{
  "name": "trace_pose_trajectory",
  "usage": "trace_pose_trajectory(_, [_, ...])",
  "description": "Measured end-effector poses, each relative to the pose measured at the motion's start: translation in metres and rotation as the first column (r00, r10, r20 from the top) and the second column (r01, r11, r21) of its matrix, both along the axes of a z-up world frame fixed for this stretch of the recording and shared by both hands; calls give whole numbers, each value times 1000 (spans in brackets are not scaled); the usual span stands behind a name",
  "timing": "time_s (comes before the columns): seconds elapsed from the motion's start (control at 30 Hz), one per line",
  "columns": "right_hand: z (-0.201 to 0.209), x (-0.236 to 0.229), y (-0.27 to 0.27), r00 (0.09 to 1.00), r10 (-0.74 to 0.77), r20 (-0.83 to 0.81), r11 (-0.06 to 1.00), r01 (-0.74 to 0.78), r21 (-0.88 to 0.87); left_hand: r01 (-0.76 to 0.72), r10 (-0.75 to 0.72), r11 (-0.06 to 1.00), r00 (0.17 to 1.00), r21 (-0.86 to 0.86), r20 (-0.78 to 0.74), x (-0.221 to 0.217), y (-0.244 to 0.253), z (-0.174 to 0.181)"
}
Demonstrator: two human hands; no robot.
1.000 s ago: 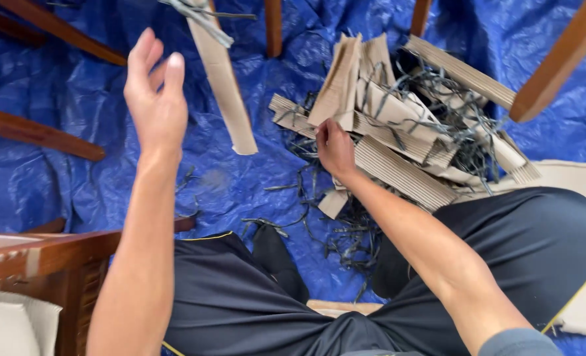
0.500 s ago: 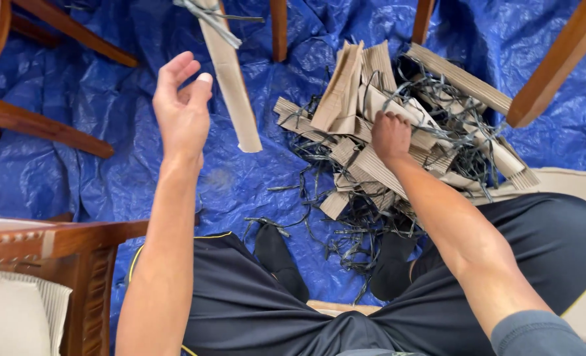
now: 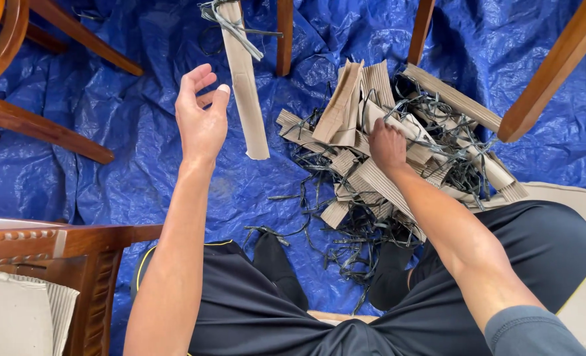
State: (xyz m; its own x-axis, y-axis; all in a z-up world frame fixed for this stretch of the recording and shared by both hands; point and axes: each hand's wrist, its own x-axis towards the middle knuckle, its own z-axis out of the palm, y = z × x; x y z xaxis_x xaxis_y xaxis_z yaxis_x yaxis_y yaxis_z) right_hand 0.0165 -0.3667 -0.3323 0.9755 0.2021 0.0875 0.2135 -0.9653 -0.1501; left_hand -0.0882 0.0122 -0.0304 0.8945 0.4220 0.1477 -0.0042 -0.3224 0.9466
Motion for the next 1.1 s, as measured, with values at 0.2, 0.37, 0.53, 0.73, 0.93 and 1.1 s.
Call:
trace_pose_trajectory(0.2, [70, -16, 20, 995, 96, 32, 994, -97, 45, -43, 45, 999, 998, -33, 54, 19, 7, -30])
trace_pose_trajectory(0.37, [23, -11, 8, 984, 163, 78, 971, -146, -190, -70, 73, 996, 996, -59, 60, 20, 6, -17])
trace_pose_trajectory(0.53, [21, 7, 10, 996, 58, 70, 996, -63, 68, -104, 107, 992, 994, -67, 39, 39, 10, -33])
trace_pose_trajectory(0.73, [78, 57, 100, 995, 87, -41, 492, -8, 870, 9, -52, 975, 980, 224, 190, 46, -11, -34])
trace_pose_trajectory(0.93, [202, 51, 209, 903, 309, -300, 286, 213, 934, 130, -159, 961, 981, 243, 107, 48, -1, -44])
trace_pose_trajectory(1.1, [219, 64, 246, 879, 451, -155, 294, 18, 956, 126, -165, 911, 984, -392, -67, 73, 25, -61])
